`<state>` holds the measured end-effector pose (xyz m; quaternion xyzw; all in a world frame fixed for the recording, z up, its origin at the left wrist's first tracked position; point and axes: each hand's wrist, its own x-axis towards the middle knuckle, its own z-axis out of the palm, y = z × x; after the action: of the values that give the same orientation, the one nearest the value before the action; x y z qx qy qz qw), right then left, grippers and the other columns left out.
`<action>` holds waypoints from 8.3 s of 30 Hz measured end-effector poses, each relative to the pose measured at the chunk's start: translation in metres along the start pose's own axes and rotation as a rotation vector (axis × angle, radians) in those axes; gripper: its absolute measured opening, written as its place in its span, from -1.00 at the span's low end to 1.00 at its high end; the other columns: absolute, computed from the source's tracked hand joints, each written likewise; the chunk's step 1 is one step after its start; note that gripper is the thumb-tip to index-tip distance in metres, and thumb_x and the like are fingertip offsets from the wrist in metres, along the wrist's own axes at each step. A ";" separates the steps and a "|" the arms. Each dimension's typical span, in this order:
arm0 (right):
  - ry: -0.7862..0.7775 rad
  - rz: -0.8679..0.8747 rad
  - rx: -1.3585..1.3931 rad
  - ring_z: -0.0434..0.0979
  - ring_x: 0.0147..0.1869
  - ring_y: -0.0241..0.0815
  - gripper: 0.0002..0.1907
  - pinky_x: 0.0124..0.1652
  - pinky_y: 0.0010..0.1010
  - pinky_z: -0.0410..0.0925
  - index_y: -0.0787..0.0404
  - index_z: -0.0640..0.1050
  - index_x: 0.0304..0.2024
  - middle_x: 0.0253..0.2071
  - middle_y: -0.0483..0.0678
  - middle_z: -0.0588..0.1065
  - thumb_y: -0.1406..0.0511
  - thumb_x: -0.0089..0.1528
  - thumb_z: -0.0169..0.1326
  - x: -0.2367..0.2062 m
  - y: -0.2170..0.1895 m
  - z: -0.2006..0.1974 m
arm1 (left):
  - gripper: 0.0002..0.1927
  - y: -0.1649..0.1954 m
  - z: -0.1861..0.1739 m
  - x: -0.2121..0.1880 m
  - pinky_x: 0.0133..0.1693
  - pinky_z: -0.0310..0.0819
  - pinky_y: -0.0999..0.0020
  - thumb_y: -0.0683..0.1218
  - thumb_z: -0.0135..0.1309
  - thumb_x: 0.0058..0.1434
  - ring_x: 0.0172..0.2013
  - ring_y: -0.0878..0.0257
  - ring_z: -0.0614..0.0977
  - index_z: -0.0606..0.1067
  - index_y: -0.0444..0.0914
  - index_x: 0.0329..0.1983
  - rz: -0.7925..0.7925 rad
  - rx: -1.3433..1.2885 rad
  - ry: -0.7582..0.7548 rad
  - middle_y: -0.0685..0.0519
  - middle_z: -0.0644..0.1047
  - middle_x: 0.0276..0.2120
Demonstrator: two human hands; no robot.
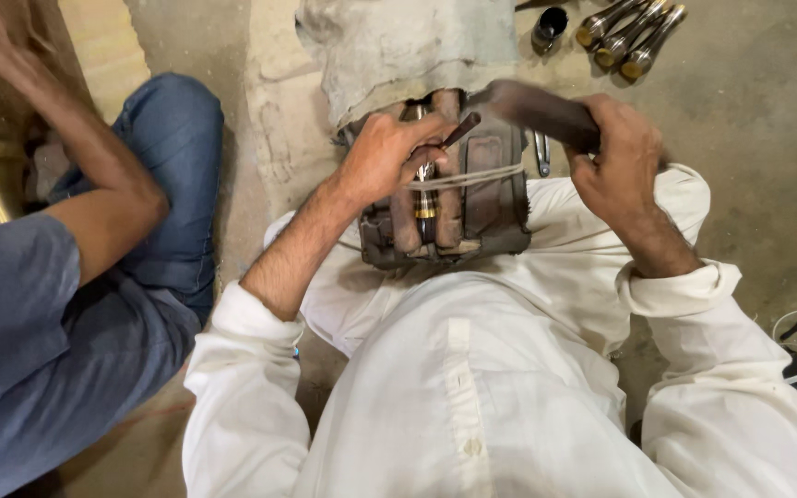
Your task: The person sits cross-legged on the floor with a small brass object held in a leather strap clamp on their lap. They hammer the object with a wooden mallet, periodically repositioning it and using a small punch tool on its surface, continuing the hammering throughout the episode.
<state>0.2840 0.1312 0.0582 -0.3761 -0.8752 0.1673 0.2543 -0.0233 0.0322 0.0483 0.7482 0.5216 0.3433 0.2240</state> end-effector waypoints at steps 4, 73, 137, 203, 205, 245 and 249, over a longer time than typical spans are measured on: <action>0.024 0.012 0.037 0.59 -0.08 0.17 -0.69 -0.07 -0.09 0.42 0.31 0.51 0.05 -0.14 0.16 0.55 0.47 0.26 0.22 -0.002 0.003 0.000 | -0.69 0.000 -0.001 0.000 -0.19 0.57 0.18 -0.18 0.28 0.23 -0.22 0.04 0.74 0.50 -0.27 0.01 0.028 -0.026 0.002 0.02 0.70 -0.28; -0.452 0.388 0.718 0.49 -0.11 -0.26 -0.49 -0.09 -0.39 0.38 0.36 0.46 0.21 -0.16 -0.11 0.52 0.37 0.24 0.27 -0.021 0.012 0.025 | -0.76 0.028 0.079 -0.047 -0.19 0.66 0.42 -0.25 0.29 0.34 -0.24 0.31 0.74 0.46 -0.35 -0.03 -0.352 -0.214 0.764 -0.07 0.70 -0.21; -0.078 -0.619 -0.256 0.54 -0.11 0.01 -0.74 -0.09 -0.15 0.34 0.16 0.57 -0.13 -0.22 -0.06 0.51 0.41 0.12 0.23 0.116 -0.044 -0.039 | -0.65 0.017 0.086 -0.047 -0.24 0.69 0.31 -0.14 0.30 0.32 -0.24 0.15 0.79 0.45 -0.31 0.07 -0.329 0.126 0.748 -0.10 0.69 -0.24; -0.454 -0.704 -0.395 0.64 -0.20 0.09 -0.72 -0.27 -0.17 0.47 0.29 0.58 -0.11 -0.32 0.14 0.57 0.51 0.11 0.21 0.167 -0.107 -0.021 | -0.65 0.012 0.092 -0.051 -0.22 0.57 0.54 -0.21 0.31 0.32 -0.27 0.46 0.63 0.47 -0.36 0.09 -0.447 -0.362 0.911 0.02 0.68 -0.28; -0.395 -0.716 -0.359 0.65 -0.15 0.10 -0.62 -0.26 -0.16 0.47 0.29 0.58 -0.09 -0.27 0.12 0.58 0.49 0.00 0.21 0.168 -0.105 -0.018 | -0.65 0.012 0.092 -0.051 -0.28 0.54 0.55 -0.20 0.33 0.29 -0.34 0.47 0.59 0.48 -0.36 0.07 -0.488 -0.339 0.902 0.03 0.67 -0.33; -0.396 -0.706 -0.400 0.64 -0.22 0.09 -0.69 -0.25 -0.12 0.43 0.20 0.60 -0.10 -0.37 0.04 0.58 0.35 0.09 0.27 0.167 -0.090 -0.003 | -0.70 0.025 0.075 -0.040 -0.19 0.74 0.36 -0.32 0.17 0.35 -0.23 0.25 0.72 0.36 -0.36 0.07 -0.432 -0.840 1.073 -0.04 0.65 -0.28; -0.474 -0.397 -0.140 0.61 -0.28 0.16 -0.58 -0.26 0.01 0.38 0.20 0.61 -0.07 -0.43 0.07 0.57 0.08 0.18 0.37 0.150 -0.078 -0.001 | -0.67 0.018 0.068 -0.049 -0.24 0.73 0.38 -0.30 0.17 0.32 -0.25 0.23 0.73 0.35 -0.35 0.08 -0.489 -0.875 1.036 -0.04 0.65 -0.30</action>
<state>0.1509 0.1912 0.1447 -0.1651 -0.9758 0.1367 0.0442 0.0286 -0.0186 0.0019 0.1928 0.5279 0.7718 0.2975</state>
